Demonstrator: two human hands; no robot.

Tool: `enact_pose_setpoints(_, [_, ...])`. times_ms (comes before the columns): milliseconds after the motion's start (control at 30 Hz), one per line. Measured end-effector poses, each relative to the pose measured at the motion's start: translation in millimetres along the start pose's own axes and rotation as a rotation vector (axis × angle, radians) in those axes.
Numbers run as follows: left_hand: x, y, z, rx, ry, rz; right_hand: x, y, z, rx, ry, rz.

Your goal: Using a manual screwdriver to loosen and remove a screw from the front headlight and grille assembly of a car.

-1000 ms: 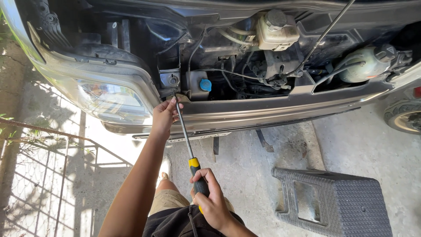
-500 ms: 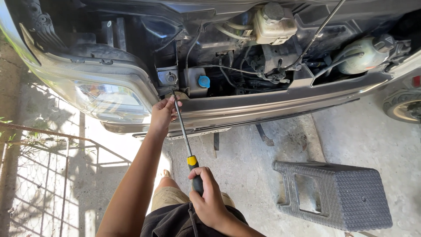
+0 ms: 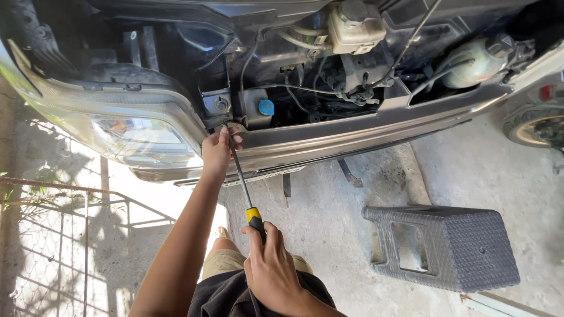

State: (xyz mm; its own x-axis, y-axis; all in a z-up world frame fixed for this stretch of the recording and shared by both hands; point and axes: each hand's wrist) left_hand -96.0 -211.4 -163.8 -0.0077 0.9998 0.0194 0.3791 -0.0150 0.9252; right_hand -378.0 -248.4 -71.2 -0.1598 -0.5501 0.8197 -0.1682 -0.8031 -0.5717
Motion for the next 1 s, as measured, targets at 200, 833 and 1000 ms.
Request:
enact_pose_setpoints(200, [5.4, -1.1, 4.2, 0.021, -0.022, -0.025, 11.8, -3.4, 12.7, -0.005, 0.147, 0.307])
enact_pose_setpoints(833, [-2.3, -12.6, 18.6, 0.253, 0.047, -0.339, 51.6, 7.1, 21.4, -0.543, -0.111, 0.843])
enact_pose_setpoints(1000, [-1.6, -30.4, 26.2, 0.264, -0.108, -0.584, 29.1, 38.2, 9.1, -0.652, -0.374, 1.914])
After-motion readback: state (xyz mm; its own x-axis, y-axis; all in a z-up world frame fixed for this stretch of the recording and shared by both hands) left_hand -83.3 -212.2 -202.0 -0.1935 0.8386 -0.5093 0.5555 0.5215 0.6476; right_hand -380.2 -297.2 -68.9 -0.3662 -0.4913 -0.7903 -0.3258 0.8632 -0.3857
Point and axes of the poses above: each hand's wrist, its own z-axis towards the middle knuckle, its own x-axis out of the back of the hand, y = z × x, and after that the axes turned 12 degrees about y, right-handed
